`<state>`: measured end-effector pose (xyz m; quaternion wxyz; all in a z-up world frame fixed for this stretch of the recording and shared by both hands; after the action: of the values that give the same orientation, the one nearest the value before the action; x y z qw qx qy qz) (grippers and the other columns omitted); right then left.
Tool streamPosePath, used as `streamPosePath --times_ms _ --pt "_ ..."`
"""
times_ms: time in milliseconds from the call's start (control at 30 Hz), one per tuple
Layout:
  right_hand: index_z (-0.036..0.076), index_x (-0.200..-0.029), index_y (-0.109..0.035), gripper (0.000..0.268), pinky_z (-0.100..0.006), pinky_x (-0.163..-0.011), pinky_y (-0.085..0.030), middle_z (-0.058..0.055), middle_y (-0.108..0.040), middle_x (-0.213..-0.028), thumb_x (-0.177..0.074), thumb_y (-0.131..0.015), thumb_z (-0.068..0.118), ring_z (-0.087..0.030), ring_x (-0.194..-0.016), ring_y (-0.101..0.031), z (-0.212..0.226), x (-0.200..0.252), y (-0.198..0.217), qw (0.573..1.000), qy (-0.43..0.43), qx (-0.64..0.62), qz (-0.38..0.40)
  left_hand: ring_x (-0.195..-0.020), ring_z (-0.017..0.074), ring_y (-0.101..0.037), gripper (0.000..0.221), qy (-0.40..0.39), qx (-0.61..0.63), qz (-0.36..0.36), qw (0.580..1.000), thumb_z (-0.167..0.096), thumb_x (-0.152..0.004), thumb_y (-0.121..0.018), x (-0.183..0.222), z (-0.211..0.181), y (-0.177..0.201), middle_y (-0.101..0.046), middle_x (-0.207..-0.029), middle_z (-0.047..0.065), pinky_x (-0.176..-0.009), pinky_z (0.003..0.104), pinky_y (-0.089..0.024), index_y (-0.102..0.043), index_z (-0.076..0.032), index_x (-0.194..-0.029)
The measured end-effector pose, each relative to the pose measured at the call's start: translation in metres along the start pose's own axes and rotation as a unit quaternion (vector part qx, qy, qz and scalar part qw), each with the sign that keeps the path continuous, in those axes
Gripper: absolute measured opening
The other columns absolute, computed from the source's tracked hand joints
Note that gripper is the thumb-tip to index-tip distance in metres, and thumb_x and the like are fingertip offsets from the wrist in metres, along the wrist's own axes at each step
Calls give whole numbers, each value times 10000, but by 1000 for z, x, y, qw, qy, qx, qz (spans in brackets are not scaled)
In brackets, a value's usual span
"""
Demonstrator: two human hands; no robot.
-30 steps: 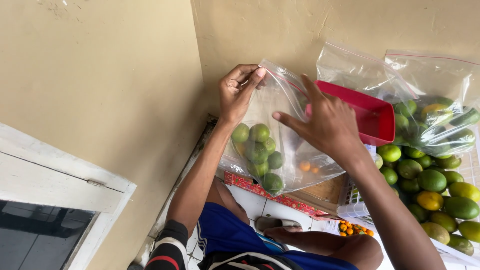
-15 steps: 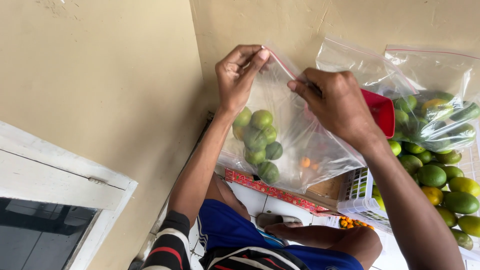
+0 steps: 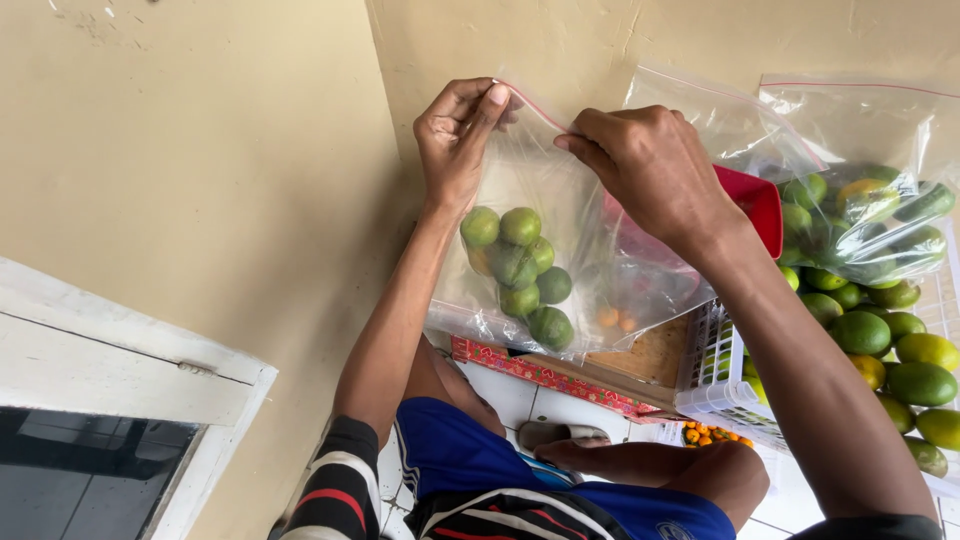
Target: The person packs green limes into a clear plastic bag, seals it, and places it aside. They then select more limes from a white crate and transfer them into another plastic bag.
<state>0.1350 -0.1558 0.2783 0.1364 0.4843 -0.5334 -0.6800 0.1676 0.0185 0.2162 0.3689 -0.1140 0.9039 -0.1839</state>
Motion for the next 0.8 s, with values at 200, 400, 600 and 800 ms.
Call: streamPosePath --times_ms 200,400,600,800 --pt "31 -769 -538 431 -393 -487 -325 -86 -469 -545 -1144 -688 181 -248 -459 -405 -19 4 -19 998 -24 -61 18 -753 178 -715 230 24 12 21 999 -250 -946 -752 3 25 1 -769 -879 123 -702 284 -587 -711 -27 -989" --pt "1 -812 -626 334 -334 -459 -365 -70 -526 -554 -1108 -729 115 -172 -458 -466 -31 1 -27 994 -36 -101 29 -781 197 -743 234 30 23 24 999 -236 -943 -763 1 38 -2 -778 -910 138 -735 290 -628 -719 -25 -1033" --pt "37 -750 -619 393 -310 -510 -314 -33 -486 -561 -1106 -705 180 -123 -506 -381 -54 7 -32 972 -129 -187 54 -928 206 -751 214 40 55 91 994 -166 -1008 -697 4 52 -10 -766 -1015 147 -860 311 -660 -679 1 -1142" --pt "28 -928 -764 310 -284 -471 -234 24 -376 -565 -1078 -636 266 -93 -511 -292 -60 14 -41 946 -157 -267 98 -771 149 -721 234 55 5 55 997 -227 -981 -717 6 52 -10 -769 -949 97 -661 257 -600 -703 -26 -1097"
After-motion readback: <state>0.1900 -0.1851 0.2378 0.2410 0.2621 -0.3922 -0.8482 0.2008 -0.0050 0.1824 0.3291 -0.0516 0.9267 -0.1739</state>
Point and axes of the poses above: each hand's wrist, its own x-axis away from the middle knuckle, its own y-axis out of the back of the hand, z = x × y, the point moved 10 cm from there along -x, towards the middle knuckle
